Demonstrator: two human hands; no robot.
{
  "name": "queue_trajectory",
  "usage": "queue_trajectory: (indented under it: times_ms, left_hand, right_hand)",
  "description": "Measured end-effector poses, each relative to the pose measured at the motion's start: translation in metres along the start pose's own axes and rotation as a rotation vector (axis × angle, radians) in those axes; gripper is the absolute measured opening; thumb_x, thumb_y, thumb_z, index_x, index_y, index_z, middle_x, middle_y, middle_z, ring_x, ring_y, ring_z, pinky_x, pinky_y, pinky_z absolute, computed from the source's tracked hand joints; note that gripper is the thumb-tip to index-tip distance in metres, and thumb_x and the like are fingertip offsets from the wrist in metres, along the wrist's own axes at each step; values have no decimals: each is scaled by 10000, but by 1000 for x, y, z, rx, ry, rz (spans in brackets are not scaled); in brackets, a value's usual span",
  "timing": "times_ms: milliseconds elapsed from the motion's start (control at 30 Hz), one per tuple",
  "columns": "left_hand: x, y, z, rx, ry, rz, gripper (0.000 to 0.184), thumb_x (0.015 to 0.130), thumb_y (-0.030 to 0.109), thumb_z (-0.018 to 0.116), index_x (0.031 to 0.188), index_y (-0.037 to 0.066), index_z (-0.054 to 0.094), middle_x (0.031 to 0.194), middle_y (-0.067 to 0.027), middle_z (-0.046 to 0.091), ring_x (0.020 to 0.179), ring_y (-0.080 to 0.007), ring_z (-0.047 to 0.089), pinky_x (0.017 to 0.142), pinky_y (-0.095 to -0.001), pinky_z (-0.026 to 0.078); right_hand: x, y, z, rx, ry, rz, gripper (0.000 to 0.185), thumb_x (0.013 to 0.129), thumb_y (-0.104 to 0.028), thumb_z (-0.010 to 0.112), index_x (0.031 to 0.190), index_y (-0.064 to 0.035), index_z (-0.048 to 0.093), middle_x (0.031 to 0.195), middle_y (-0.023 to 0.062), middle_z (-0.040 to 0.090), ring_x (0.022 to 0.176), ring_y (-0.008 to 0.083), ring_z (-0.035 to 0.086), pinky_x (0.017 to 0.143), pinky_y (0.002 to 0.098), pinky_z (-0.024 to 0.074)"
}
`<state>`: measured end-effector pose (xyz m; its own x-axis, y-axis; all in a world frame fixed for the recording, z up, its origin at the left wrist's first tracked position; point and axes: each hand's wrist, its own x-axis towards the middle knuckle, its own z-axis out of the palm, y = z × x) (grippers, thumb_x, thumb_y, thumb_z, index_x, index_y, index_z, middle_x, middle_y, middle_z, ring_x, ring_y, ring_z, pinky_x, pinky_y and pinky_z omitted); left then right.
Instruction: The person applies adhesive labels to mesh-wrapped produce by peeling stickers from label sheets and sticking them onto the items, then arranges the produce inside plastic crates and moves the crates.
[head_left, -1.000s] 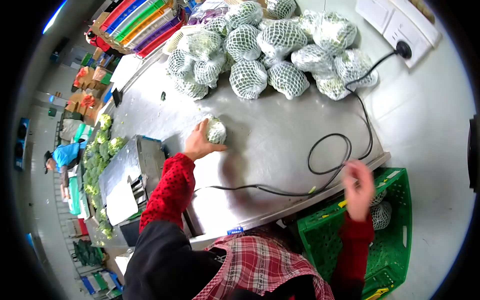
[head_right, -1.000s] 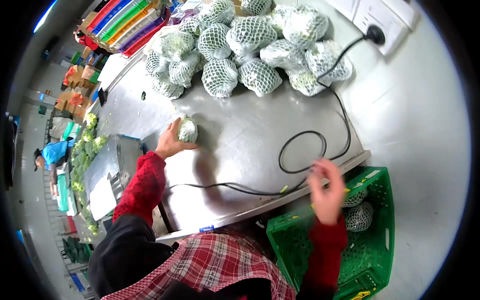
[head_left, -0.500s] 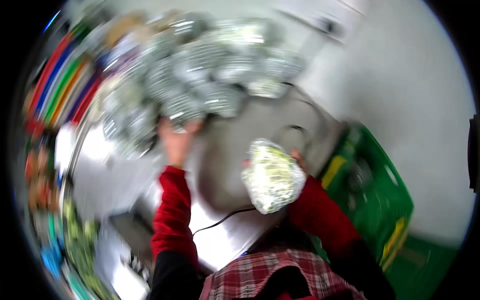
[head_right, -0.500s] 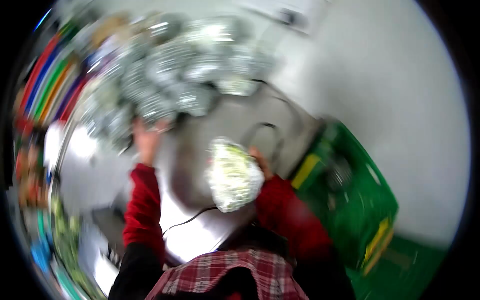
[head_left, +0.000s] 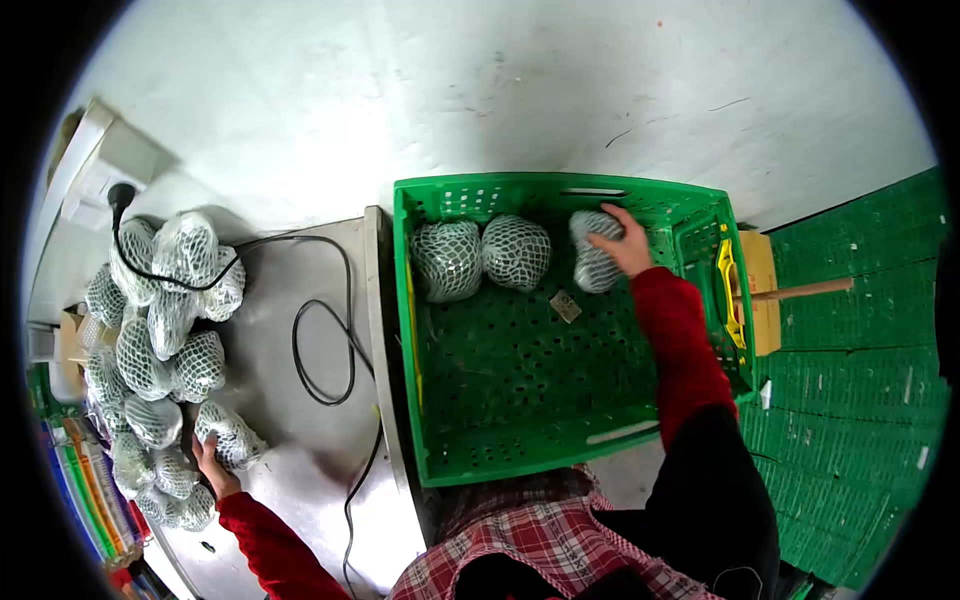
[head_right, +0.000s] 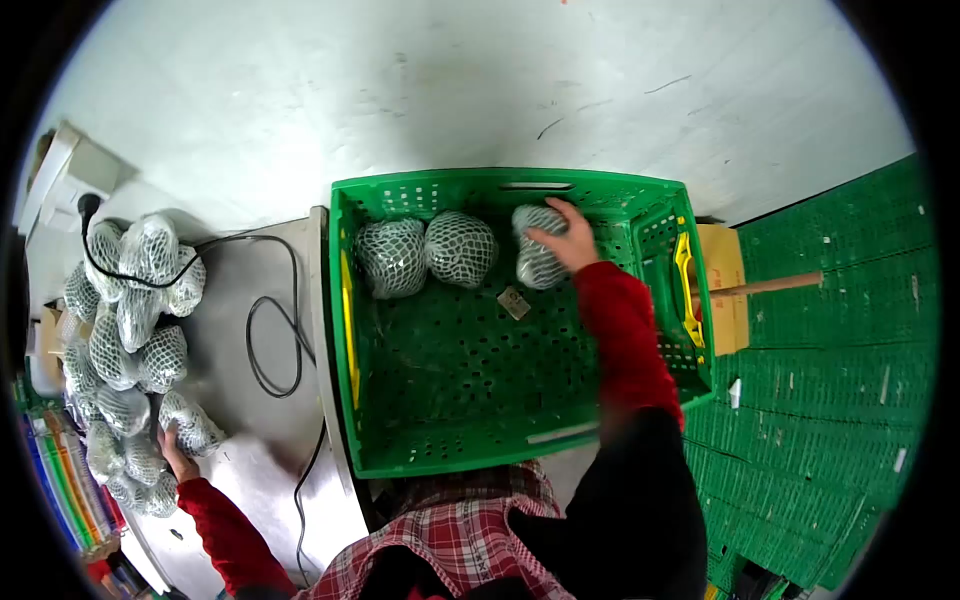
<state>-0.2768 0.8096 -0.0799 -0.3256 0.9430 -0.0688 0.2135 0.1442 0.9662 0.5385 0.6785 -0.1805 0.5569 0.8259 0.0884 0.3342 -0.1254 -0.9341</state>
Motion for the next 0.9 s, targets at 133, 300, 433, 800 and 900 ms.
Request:
queue_trajectory:
  times_ms: [133, 300, 433, 800, 900]
  left_hand:
    - [-80, 19, 84, -536, -31, -133, 603, 858, 377, 613, 1336, 21, 523, 1281, -87, 586, 1168, -272, 553, 1002, -420, 431]
    - [-173, 107, 257, -343, -424, 88, 765, 791, 355, 612, 1448, 33, 388, 1374, -172, 499, 1253, -345, 510, 1060, -475, 436]
    - [-297, 166, 505, -109, -712, 242, 1030, 625, 168, 872, 1471, 23, 304, 1341, -148, 458, 1226, -292, 497, 1010, -416, 465]
    - [-329, 103, 592, 474, -1006, 904, 600, 701, 207, 820, 1217, 22, 575, 1254, -172, 574, 1175, -378, 535, 980, -470, 440]
    - [-314, 130, 526, 499, -917, 923, 585, 686, 122, 827, 1203, 9, 576, 1292, -181, 565, 1185, -373, 542, 999, -450, 437]
  right_hand:
    - [30, 53, 68, -519, 509, -84, 606, 750, -447, 804, 1126, -2, 639, 1097, 199, 617, 1020, 368, 585, 877, 502, 465]
    - [12, 21, -3, -198, 377, -131, 521, 857, -404, 719, 1185, -18, 600, 1169, 184, 594, 1064, 346, 588, 908, 445, 472]
    - [-41, -68, -56, 1020, -395, 228, 532, 929, -359, 652, 1311, -18, 511, 1185, 145, 612, 1068, 279, 618, 921, 340, 505]
    - [65, 225, -130, 775, 243, 671, 961, 767, -739, 617, 1364, 8, 523, 1355, 189, 566, 1197, 326, 567, 1007, 422, 438]
    - [79, 185, -135, 235, 239, 602, 935, 770, -699, 660, 1329, 43, 551, 1351, 202, 563, 1203, 331, 555, 1018, 414, 413]
